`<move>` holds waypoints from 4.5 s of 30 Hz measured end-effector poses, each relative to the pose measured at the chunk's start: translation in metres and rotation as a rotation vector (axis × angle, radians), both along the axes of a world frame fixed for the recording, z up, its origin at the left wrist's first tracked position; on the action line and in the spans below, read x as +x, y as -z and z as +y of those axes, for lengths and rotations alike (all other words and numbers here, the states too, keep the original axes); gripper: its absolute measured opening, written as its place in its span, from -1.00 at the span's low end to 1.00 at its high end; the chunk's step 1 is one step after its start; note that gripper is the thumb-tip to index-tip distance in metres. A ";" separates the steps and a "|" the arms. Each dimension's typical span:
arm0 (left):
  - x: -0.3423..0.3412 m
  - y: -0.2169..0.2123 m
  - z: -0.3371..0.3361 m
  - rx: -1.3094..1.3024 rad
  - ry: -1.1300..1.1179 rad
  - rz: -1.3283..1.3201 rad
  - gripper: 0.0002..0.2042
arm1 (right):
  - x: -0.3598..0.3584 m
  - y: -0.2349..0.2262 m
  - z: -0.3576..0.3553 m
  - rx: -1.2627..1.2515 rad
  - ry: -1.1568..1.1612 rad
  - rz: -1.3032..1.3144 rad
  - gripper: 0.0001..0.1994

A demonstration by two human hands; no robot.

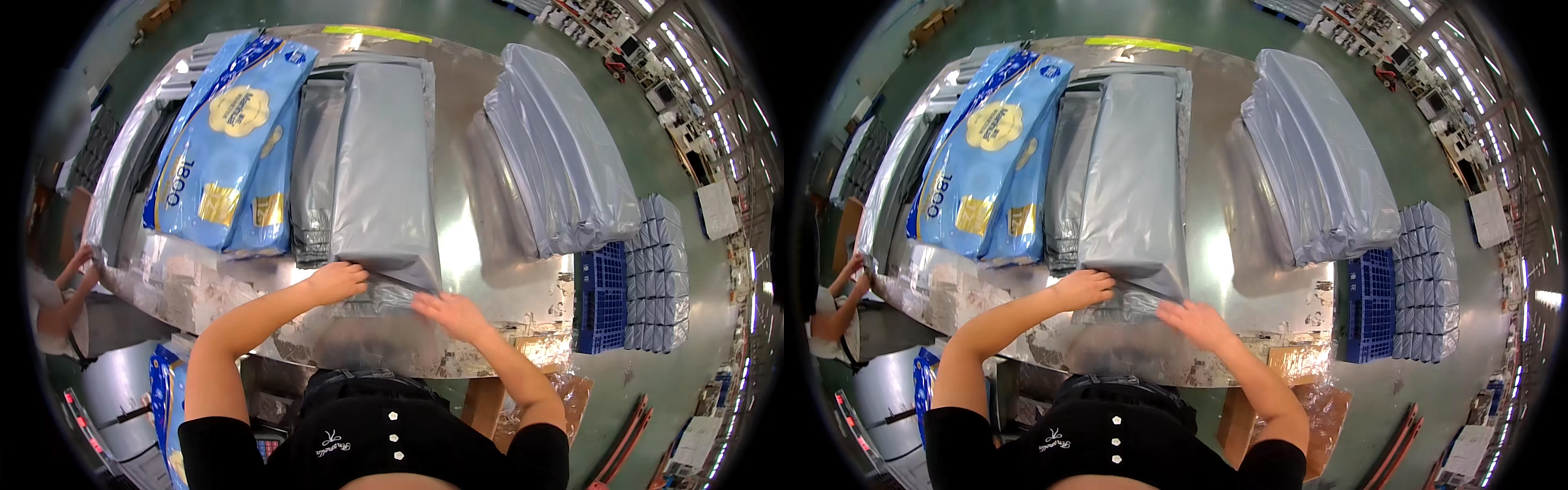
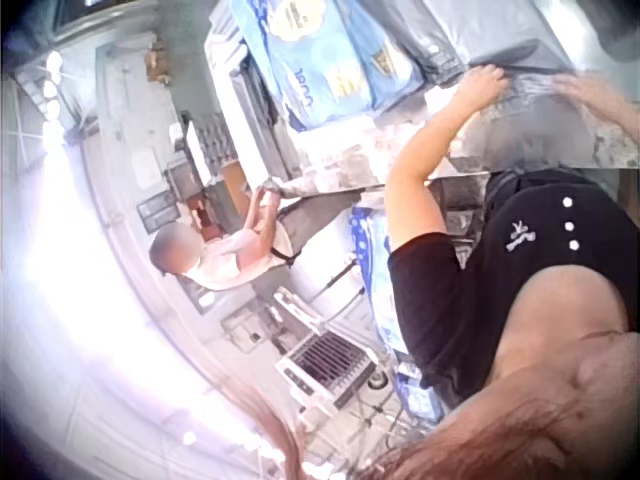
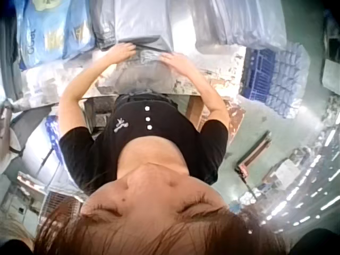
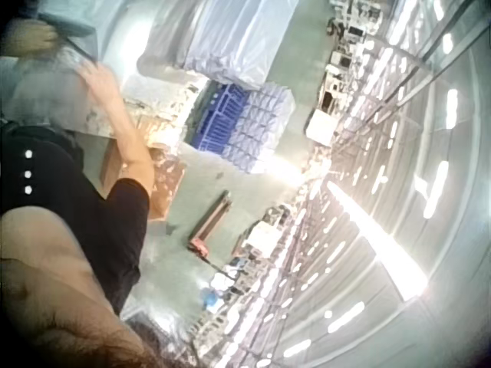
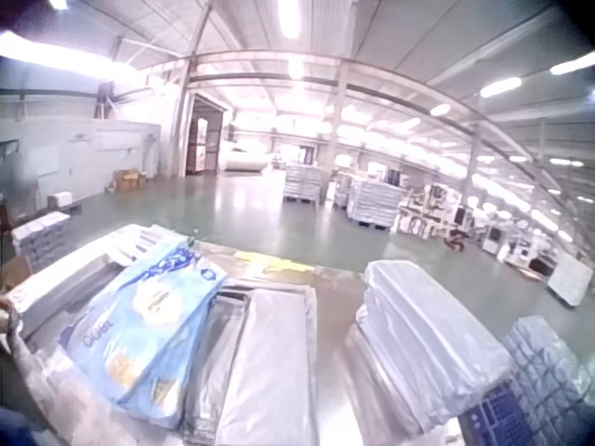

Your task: The person repeatedly places blue packaged items into gray plastic bags on a metal table, then folds and stacks the sealed bags. A coworker is visible in the background handling similar items.

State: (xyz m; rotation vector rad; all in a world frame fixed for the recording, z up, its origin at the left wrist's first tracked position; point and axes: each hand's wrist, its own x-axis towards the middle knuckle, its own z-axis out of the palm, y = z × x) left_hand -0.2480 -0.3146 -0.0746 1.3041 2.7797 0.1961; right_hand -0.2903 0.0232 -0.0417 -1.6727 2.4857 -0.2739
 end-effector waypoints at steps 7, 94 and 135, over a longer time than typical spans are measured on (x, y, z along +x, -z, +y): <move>0.004 0.027 -0.068 0.109 -0.129 -0.110 -0.81 | -0.072 0.039 0.013 -0.068 0.135 0.120 -0.59; 0.372 -0.111 -0.128 0.163 -1.913 0.330 -0.65 | 0.241 0.062 -0.296 0.041 0.176 -2.070 0.10; -0.200 -0.017 -0.113 0.042 -0.654 0.057 -0.82 | -0.107 0.044 0.006 -0.009 0.498 -1.891 -0.14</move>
